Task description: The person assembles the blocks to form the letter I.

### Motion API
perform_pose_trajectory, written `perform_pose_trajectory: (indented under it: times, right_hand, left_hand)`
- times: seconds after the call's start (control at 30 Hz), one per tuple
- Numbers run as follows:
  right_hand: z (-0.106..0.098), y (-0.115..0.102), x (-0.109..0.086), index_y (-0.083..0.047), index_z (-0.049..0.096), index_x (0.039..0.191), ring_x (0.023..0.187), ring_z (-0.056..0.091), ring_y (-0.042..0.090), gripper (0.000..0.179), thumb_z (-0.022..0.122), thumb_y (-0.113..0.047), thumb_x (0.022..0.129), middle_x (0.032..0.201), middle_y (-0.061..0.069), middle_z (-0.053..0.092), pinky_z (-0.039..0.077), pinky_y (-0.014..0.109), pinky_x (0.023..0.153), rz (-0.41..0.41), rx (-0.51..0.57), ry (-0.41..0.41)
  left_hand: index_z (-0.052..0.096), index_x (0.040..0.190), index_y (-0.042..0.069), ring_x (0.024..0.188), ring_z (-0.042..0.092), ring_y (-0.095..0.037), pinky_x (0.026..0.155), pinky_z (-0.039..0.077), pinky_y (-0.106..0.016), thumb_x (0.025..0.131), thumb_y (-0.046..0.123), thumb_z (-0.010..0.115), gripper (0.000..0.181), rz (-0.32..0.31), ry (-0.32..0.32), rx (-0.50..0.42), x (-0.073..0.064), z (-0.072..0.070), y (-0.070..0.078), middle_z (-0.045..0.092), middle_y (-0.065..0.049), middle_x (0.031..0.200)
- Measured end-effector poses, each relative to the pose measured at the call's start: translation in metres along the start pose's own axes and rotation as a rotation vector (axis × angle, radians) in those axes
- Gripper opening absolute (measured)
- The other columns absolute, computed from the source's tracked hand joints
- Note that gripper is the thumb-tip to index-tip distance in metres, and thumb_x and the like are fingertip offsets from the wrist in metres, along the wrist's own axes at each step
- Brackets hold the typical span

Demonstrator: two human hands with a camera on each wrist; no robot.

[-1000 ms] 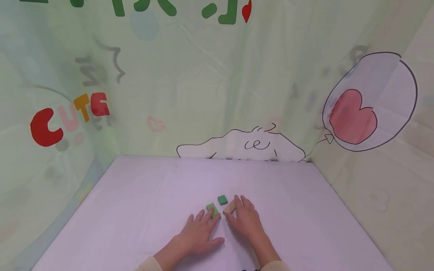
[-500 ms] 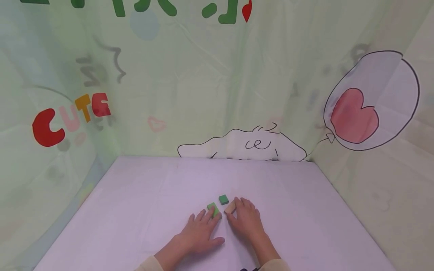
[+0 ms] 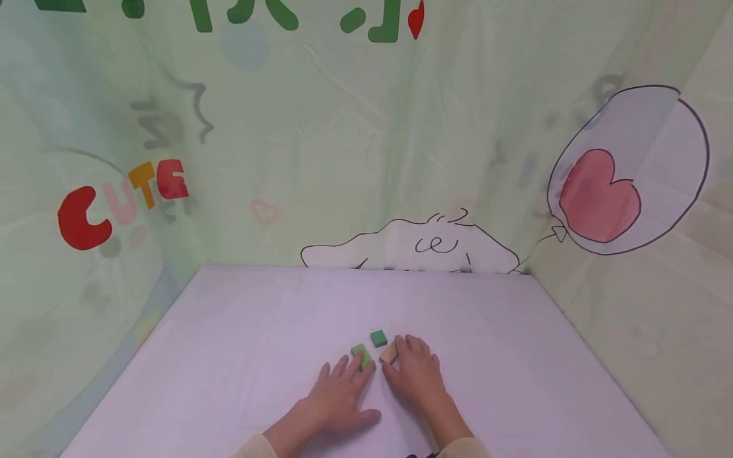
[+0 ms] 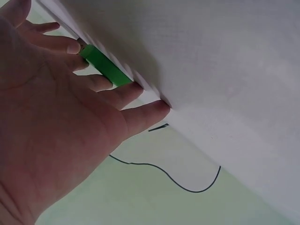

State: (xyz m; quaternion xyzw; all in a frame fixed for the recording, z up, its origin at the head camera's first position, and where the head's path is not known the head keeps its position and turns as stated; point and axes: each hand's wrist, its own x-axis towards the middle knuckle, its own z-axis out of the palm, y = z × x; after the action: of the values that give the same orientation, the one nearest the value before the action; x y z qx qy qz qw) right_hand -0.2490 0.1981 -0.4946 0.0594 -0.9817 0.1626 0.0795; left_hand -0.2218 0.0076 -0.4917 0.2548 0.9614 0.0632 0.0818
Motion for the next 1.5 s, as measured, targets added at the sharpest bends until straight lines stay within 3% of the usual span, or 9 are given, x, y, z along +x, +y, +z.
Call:
perform_pose_trajectory:
  times: [0.73, 1.5]
  right_hand:
    - [-0.005, -0.007, 0.009, 0.005, 0.057, 0.141, 0.13, 0.054, 0.051, 0.06, 0.072, -0.028, 0.093, 0.141, 0.029, 0.057, 0.045, 0.07, 0.099, 0.013, -0.04, -0.032]
    - [-0.004, 0.004, 0.002, 0.007, 0.058, 0.14, 0.127, 0.057, 0.049, 0.061, 0.075, -0.023, 0.09, 0.139, 0.029, 0.058, 0.047, 0.06, 0.106, -0.02, 0.046, -0.017]
  left_hand:
    - [0.031, 0.164, 0.024, 0.156, 0.029, -0.037, 0.118, 0.031, -0.064, 0.09, 0.079, 0.049, 0.094, 0.002, 0.005, -0.003, 0.001, -0.001, -0.002, 0.022, -0.006, 0.173]
    - [0.03, 0.164, 0.027, 0.156, 0.03, -0.036, 0.118, 0.031, -0.063, 0.091, 0.08, 0.049, 0.092, -0.001, -0.016, 0.013, -0.002, -0.002, -0.001, 0.022, -0.004, 0.173]
